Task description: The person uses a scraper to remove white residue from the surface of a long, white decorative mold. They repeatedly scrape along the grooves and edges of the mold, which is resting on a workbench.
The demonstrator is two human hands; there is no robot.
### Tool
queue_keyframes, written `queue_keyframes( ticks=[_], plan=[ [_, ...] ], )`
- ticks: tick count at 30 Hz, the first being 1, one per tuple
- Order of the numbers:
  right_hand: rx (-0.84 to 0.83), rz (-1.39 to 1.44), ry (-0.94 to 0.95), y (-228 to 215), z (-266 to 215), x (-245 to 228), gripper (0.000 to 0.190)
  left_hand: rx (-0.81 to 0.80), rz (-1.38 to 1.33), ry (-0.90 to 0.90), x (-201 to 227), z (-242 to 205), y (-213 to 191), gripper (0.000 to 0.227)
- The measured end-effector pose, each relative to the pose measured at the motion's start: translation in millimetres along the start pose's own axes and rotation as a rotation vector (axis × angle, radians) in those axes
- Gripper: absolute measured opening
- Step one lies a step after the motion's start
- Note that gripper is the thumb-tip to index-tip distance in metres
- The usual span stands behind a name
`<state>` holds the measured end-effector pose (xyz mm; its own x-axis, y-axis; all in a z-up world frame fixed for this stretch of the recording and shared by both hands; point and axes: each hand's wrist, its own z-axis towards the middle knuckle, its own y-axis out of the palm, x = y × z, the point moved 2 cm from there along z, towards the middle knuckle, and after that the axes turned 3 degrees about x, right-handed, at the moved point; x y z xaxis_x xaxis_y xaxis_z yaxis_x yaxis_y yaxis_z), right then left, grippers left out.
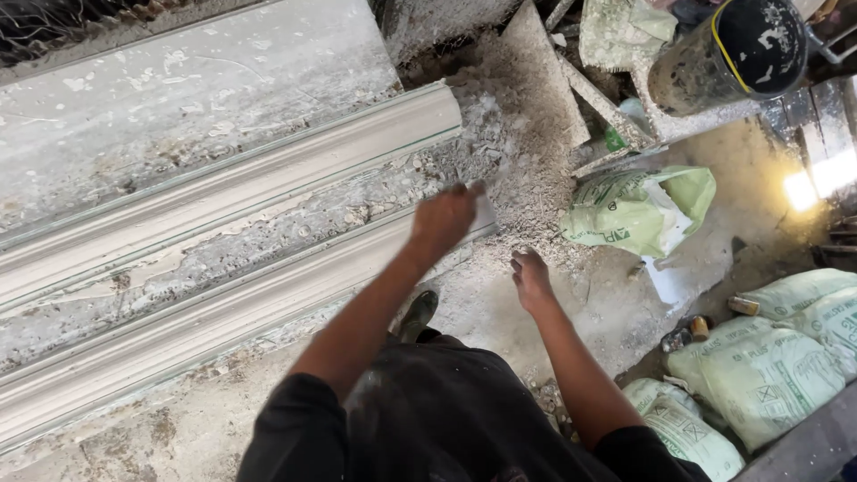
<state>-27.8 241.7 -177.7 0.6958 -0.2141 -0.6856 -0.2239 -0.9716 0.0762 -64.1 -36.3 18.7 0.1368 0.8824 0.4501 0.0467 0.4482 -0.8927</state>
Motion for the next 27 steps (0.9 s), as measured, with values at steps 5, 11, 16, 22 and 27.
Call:
queue_keyframes(
  ticks=[5,11,16,22,27],
  plan=[
    [0.053,-0.047,-0.135,-28,1,4,0.062,0.11,0.351,0.167,-58,22,11,0.039],
    [-0.051,-0.127,-0.249,-13,-36,-11,0.036,-0.063,0.587,0.143,-86,-8,15,0.028],
    [-0.005,-0.348,-0.416,-10,-56,-27,0.029,0.153,0.635,0.178,-97,-73,-39,0.024],
    [-0.044,-0.924,-0.568,14,-63,-36,0.039,0.085,-0.042,-0.389,-98,-185,-81,0.065],
    [-0.375,-0.837,-0.883,128,-109,-48,0.027,0.511,-0.279,-0.894,-48,-329,-67,0.06]
  ],
)
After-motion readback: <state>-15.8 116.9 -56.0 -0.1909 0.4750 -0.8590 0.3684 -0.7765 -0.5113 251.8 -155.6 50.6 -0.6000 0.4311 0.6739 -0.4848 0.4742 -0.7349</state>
